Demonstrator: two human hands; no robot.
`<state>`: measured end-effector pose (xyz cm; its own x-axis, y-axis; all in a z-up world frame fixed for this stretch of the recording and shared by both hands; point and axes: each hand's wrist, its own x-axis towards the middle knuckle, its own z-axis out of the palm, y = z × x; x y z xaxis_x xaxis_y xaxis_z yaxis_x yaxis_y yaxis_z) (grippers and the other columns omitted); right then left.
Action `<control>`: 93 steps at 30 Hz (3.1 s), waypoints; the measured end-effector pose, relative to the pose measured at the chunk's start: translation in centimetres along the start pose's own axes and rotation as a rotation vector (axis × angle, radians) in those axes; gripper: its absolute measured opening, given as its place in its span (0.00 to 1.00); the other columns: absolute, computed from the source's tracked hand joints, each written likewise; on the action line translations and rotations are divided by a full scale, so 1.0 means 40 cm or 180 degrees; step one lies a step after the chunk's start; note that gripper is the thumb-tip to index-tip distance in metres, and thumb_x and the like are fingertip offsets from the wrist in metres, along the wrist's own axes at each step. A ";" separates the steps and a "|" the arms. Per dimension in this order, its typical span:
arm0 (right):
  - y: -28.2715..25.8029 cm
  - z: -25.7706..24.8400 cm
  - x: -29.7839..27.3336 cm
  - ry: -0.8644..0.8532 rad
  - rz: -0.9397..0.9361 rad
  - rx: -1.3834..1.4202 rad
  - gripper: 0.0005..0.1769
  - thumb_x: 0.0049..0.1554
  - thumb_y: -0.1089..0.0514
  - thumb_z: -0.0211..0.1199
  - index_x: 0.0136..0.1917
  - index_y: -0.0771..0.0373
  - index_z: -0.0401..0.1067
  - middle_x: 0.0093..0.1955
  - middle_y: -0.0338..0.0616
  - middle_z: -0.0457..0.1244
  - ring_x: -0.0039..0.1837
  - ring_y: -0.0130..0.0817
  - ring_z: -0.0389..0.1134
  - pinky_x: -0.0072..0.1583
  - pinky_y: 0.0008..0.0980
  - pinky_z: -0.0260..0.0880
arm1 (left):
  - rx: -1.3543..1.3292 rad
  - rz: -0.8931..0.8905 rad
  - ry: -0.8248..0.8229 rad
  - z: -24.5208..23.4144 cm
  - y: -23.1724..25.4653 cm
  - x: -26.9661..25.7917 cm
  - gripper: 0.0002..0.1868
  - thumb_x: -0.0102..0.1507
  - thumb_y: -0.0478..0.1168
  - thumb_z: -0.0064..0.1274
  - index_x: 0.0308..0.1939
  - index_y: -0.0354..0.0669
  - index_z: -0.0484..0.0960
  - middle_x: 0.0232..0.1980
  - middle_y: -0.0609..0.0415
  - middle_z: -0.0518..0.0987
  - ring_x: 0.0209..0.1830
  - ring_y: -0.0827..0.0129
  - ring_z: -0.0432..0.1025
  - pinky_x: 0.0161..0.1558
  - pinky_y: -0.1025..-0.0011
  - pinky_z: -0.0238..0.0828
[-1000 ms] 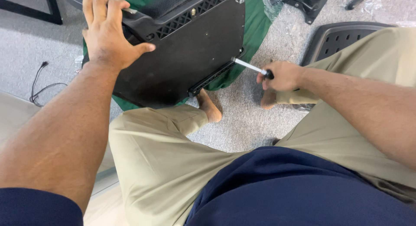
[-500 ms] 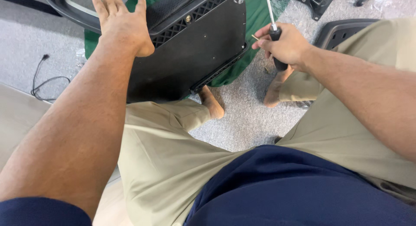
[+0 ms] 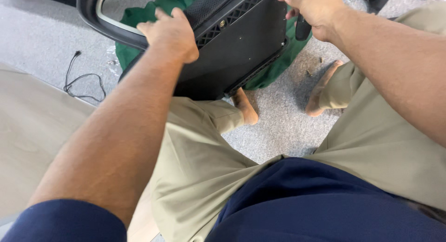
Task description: The person uses a screwdriver to tighten screws on the underside of an office chair seat, securing the armrest frame to the seat base. The person holds the chair steady with one hand while turning the screwdriver with the other.
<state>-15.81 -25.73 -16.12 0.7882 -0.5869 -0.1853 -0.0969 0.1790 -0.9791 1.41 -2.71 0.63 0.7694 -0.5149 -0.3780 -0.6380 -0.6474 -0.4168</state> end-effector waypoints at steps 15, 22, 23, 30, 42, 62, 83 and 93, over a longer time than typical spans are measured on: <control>-0.005 0.076 0.028 0.0191 0.0135 -0.0062 0.05 0.66 0.58 0.64 0.52 0.59 0.79 0.50 0.33 0.72 0.38 0.25 0.67 0.53 0.27 0.73 | -0.0625 0.0327 0.0085 0.027 0.061 0.043 0.65 0.58 0.64 0.67 0.79 0.48 0.35 0.75 0.29 0.55 0.71 0.29 0.57 0.64 0.31 0.58; -0.019 0.079 0.017 0.0575 0.0317 -0.0493 0.06 0.65 0.54 0.64 0.51 0.55 0.79 0.47 0.31 0.71 0.37 0.22 0.66 0.53 0.31 0.69 | -0.0429 0.0348 0.0607 0.061 0.071 0.020 0.58 0.61 0.66 0.63 0.78 0.46 0.42 0.66 0.38 0.66 0.65 0.40 0.66 0.60 0.30 0.63; -0.022 0.084 0.018 0.0611 0.0401 -0.0587 0.06 0.65 0.53 0.65 0.51 0.55 0.79 0.46 0.32 0.70 0.37 0.21 0.66 0.53 0.32 0.69 | -0.0434 0.0352 0.0771 0.072 0.072 0.015 0.59 0.60 0.65 0.64 0.79 0.46 0.42 0.68 0.39 0.66 0.64 0.41 0.66 0.59 0.33 0.64; -0.009 0.094 0.042 0.0597 0.0441 -0.0400 0.04 0.61 0.55 0.66 0.48 0.56 0.77 0.47 0.30 0.72 0.35 0.24 0.66 0.53 0.32 0.65 | -0.0380 0.0760 0.1635 0.121 0.079 -0.017 0.54 0.58 0.54 0.67 0.78 0.79 0.44 0.77 0.40 0.56 0.58 0.43 0.67 0.50 0.44 0.69; -0.034 0.056 0.032 0.0726 0.1056 0.0084 0.02 0.61 0.61 0.67 0.48 0.59 0.74 0.47 0.42 0.73 0.39 0.32 0.70 0.40 0.30 0.73 | -0.0227 0.0607 0.0811 0.040 0.118 0.017 0.66 0.52 0.49 0.71 0.81 0.66 0.36 0.66 0.46 0.67 0.61 0.49 0.67 0.58 0.43 0.64; -0.162 0.048 -0.146 -0.0015 -0.0146 -0.0606 0.05 0.63 0.58 0.64 0.50 0.62 0.73 0.47 0.40 0.72 0.40 0.25 0.70 0.38 0.30 0.66 | -0.0493 0.0709 0.0478 -0.049 0.034 -0.112 0.57 0.49 0.44 0.74 0.74 0.59 0.50 0.60 0.50 0.73 0.65 0.53 0.67 0.63 0.42 0.59; -0.151 -0.029 -0.306 0.0676 0.0008 -0.1145 0.08 0.65 0.57 0.61 0.50 0.65 0.72 0.44 0.41 0.72 0.39 0.25 0.66 0.43 0.29 0.69 | -0.0293 0.1697 0.0347 -0.092 0.126 -0.063 0.60 0.48 0.44 0.73 0.76 0.54 0.49 0.58 0.44 0.76 0.61 0.48 0.71 0.63 0.44 0.60; -0.127 -0.065 -0.257 0.0757 -0.0022 -0.0696 0.06 0.65 0.60 0.62 0.50 0.65 0.74 0.46 0.41 0.72 0.40 0.23 0.66 0.45 0.26 0.70 | -0.1215 0.2512 0.1719 -0.088 0.293 -0.041 0.54 0.44 0.50 0.75 0.70 0.64 0.60 0.77 0.42 0.55 0.73 0.39 0.54 0.54 0.24 0.53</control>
<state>-24.99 -22.66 -9.45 0.6277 -0.7602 -0.1677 -0.2405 0.0155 -0.9705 -7.21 -11.45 -0.71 0.1063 -0.9938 0.0311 -0.9881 -0.1021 0.1152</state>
